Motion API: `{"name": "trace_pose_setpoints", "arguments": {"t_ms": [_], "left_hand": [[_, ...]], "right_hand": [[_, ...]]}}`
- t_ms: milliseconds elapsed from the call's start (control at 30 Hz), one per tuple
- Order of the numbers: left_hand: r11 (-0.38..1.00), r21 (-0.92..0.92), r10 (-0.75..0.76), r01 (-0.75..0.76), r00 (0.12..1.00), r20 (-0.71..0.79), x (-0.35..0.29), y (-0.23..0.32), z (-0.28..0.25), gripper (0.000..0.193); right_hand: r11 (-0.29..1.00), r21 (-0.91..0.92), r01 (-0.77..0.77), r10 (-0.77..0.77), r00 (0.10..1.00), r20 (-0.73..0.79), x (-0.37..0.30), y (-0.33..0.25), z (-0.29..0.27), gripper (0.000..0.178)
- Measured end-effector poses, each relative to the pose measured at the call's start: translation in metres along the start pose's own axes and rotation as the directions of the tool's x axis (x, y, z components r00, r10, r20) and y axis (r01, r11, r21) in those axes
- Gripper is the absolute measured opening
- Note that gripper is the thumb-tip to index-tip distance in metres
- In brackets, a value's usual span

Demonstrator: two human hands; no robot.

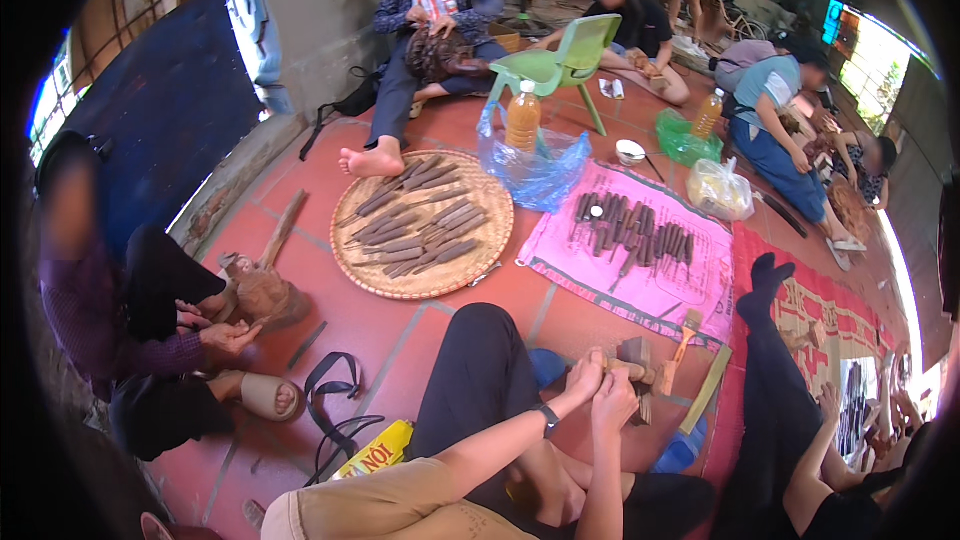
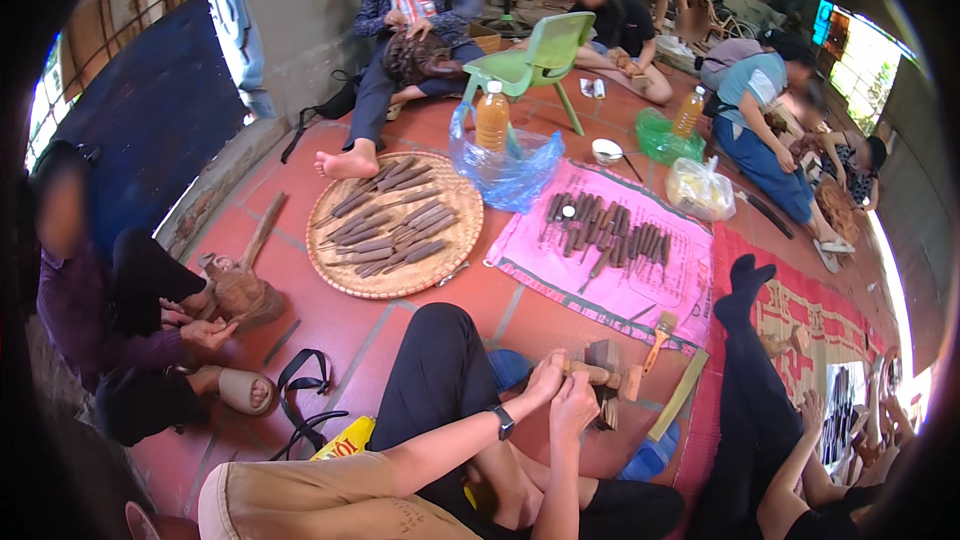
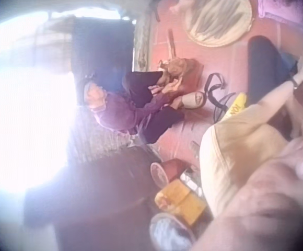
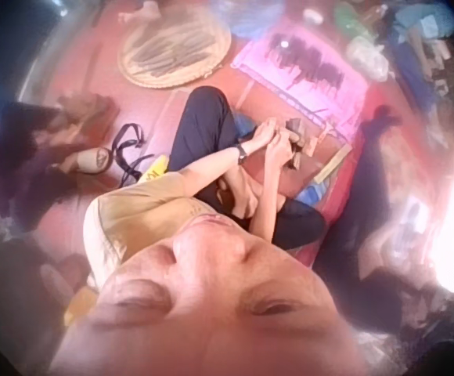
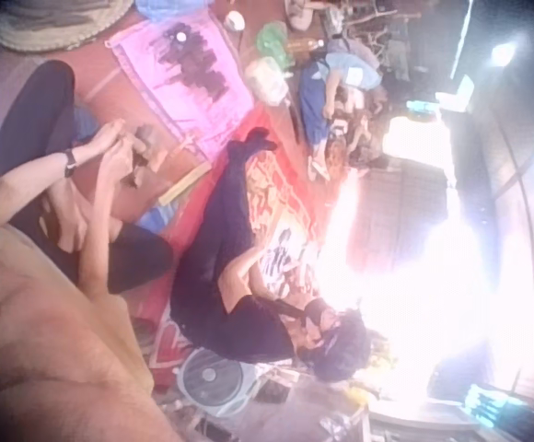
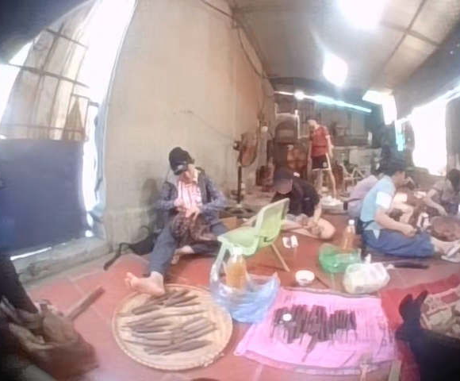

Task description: The person sits on the floor and carves a piece of wood using a small knife. They hold the wood in one hand and carefully shape it with the tool, occasionally adjusting their grip and the wood's orientation.

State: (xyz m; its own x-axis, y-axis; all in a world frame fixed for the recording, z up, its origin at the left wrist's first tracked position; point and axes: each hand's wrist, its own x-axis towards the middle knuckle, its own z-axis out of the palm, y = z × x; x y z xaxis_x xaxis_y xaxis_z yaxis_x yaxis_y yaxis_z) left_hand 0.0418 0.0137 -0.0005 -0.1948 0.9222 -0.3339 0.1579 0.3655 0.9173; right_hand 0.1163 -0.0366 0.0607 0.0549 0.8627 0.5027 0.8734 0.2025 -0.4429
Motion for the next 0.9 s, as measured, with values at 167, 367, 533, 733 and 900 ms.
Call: {"name": "trace_pose_setpoints", "arguments": {"t_ms": [167,367,533,733,900], "left_hand": [[0.996,0.047,-0.085,0.081,0.993,0.077,0.016,-0.001,-0.002,0.056],[0.981,-0.138,0.128,-0.138,0.989,-0.079,0.015,-0.018,0.004,0.054],[0.972,-0.225,0.065,-0.064,0.998,-0.004,0.014,-0.012,0.001,0.055],[0.984,-0.100,0.146,-0.145,0.989,-0.002,-0.009,0.014,-0.008,0.059],[0.984,-0.122,0.124,-0.127,0.992,-0.037,-0.011,0.010,-0.007,0.058]], "right_hand": [[1.000,-0.009,0.005,-0.004,1.000,0.025,0.011,-0.010,-0.006,0.006],[0.998,0.026,-0.066,0.064,0.997,0.052,-0.017,-0.009,-0.016,0.005],[0.998,0.034,-0.058,0.058,0.998,-0.008,0.009,-0.007,-0.005,0.007],[0.998,0.019,-0.052,0.052,0.999,-0.010,-0.002,-0.002,-0.012,0.006],[0.996,0.055,-0.068,0.068,0.998,-0.013,-0.012,-0.008,-0.021,0.006]]}}
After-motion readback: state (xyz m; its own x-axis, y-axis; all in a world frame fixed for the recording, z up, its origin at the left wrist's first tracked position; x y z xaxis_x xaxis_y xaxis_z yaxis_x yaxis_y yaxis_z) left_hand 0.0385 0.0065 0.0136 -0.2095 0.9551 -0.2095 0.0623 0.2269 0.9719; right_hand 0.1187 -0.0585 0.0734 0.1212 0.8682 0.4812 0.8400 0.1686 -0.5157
